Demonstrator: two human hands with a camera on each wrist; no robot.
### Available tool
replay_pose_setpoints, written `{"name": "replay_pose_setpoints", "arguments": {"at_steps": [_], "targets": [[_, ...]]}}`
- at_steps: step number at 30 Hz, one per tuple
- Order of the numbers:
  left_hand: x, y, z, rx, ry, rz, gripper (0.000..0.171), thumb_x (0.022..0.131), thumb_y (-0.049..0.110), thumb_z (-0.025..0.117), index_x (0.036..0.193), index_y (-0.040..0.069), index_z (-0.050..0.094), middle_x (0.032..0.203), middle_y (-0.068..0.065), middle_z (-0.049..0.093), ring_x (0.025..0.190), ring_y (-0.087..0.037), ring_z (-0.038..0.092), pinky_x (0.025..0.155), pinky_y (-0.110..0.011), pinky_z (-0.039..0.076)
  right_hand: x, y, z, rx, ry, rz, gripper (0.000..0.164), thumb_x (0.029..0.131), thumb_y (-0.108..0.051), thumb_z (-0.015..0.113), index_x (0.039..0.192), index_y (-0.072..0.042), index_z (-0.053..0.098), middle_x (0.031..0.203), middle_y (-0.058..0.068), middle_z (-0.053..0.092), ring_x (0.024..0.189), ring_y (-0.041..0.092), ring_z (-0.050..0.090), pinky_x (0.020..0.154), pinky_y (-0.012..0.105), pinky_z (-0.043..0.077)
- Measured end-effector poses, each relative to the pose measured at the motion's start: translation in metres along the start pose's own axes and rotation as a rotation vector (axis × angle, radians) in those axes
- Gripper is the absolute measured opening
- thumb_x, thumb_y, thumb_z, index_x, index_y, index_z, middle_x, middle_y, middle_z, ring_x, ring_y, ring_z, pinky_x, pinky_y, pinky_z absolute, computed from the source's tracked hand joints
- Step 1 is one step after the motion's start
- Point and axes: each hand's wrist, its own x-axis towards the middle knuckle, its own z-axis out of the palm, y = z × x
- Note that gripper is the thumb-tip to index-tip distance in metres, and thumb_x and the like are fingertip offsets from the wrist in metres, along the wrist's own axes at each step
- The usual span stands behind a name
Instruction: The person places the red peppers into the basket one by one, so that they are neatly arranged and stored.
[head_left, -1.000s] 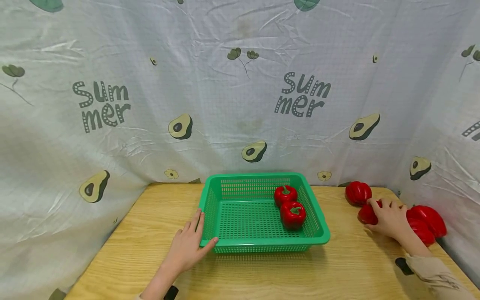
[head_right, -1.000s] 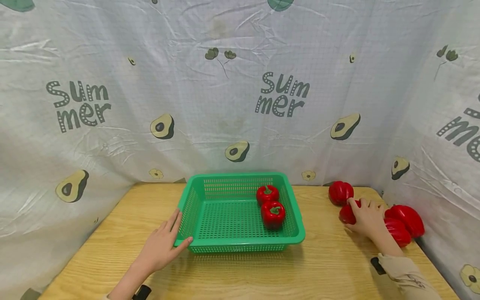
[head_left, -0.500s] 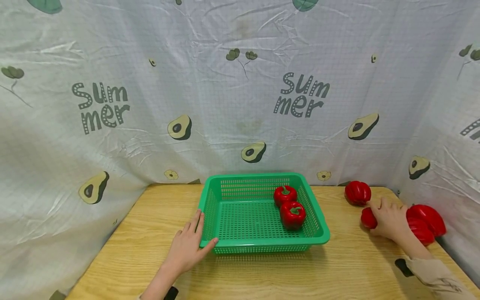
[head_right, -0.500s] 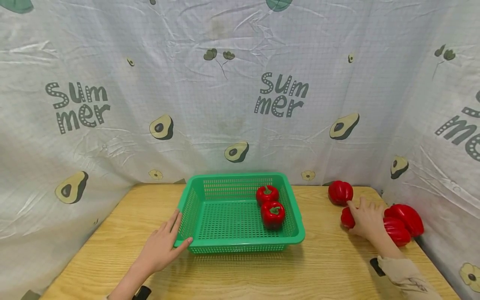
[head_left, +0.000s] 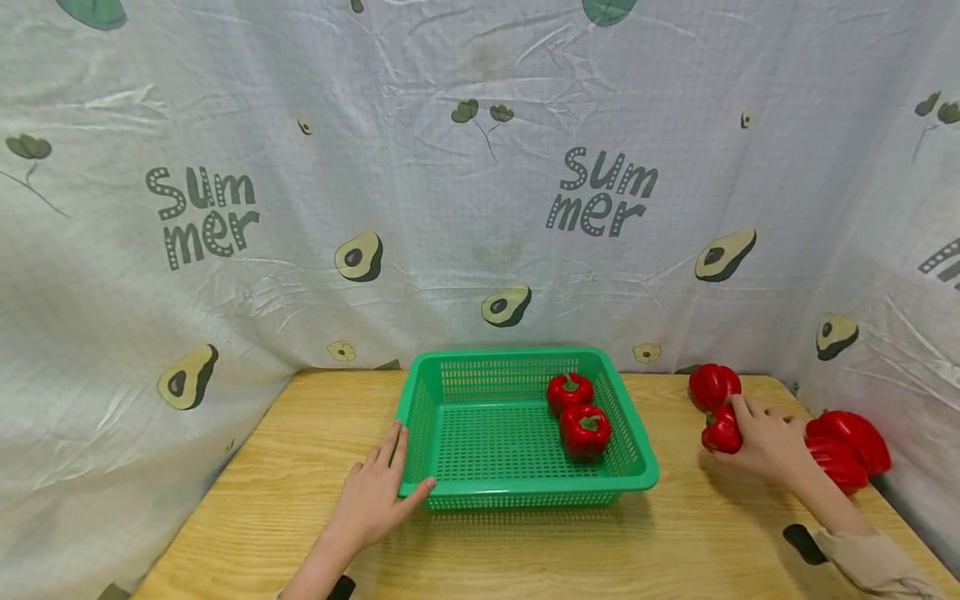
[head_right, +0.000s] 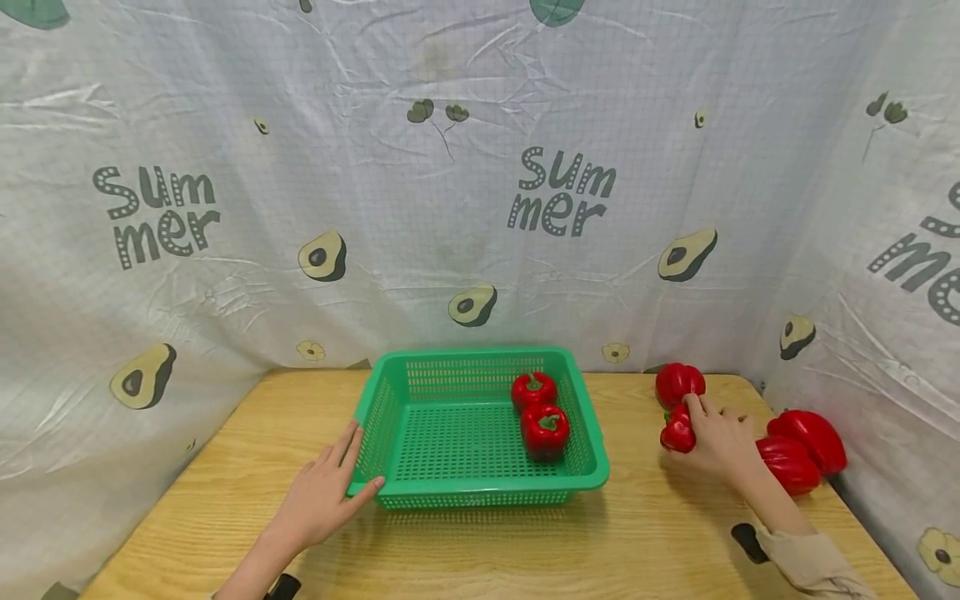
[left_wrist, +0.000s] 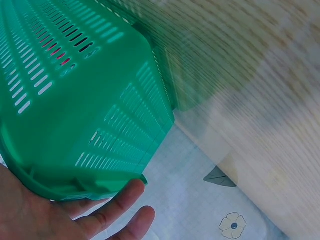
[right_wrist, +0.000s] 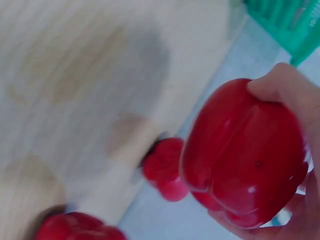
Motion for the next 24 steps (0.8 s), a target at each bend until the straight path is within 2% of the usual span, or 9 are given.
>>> {"name": "replay_pose_setpoints", "arguments": {"at_steps": [5,11,16,20,24], "targets": [[0.0,0.0,0.0,-0.002,-0.012,-0.006,0.08,0.084,0.055,0.047,0.138,0.0,0.029,0.146,-0.015,0.026,0.117,-0.034,0.046,0.078,-0.05,0.045,0.012,-0.019,-0.012,0.011,0.126,-0.064,0.078,0.053,-0.04,0.076,0.115,-0.006,0.043,0.1,0.017,0.056,0.08,0.04,0.049,0.057,0.054,0.033],[0.0,0.0,0.001,0.003,-0.011,-0.007,0.08,0.084,0.056,0.047,0.138,0.0,0.03,0.146,-0.015,0.026,0.116,-0.034,0.046,0.077,-0.05,0.044,0.03,-0.05,-0.035,0.059,0.196,-0.136,0.074,0.055,-0.037,0.076,0.118,-0.011,0.046,0.099,0.014,0.054,0.082,0.034,0.053,0.059,0.05,0.036],[0.0,0.0,0.001,0.01,-0.003,-0.002,0.08,0.083,0.055,0.048,0.138,-0.001,0.03,0.145,-0.016,0.027,0.115,-0.034,0.047,0.076,-0.05,0.045,0.046,-0.075,-0.05,0.13,0.176,-0.154,0.069,0.059,-0.035,0.076,0.117,-0.01,0.049,0.094,0.014,0.054,0.08,0.033,0.055,0.065,0.05,0.036],[0.0,0.0,0.0,0.009,-0.001,-0.001,0.08,0.083,0.054,0.049,0.138,-0.001,0.03,0.145,-0.016,0.028,0.115,-0.034,0.047,0.076,-0.05,0.045,0.058,-0.093,-0.058,0.204,0.147,-0.163,0.064,0.062,-0.035,0.075,0.116,-0.011,0.05,0.097,0.014,0.054,0.081,0.032,0.056,0.068,0.05,0.036],[0.001,0.0,0.0,0.012,-0.006,-0.001,0.08,0.084,0.055,0.048,0.138,0.0,0.03,0.145,-0.016,0.027,0.116,-0.034,0.047,0.077,-0.05,0.045,0.071,-0.111,-0.066,0.22,0.159,-0.181,0.062,0.064,-0.038,0.073,0.115,-0.011,0.05,0.098,0.011,0.055,0.084,0.03,0.055,0.069,0.048,0.036]]}}
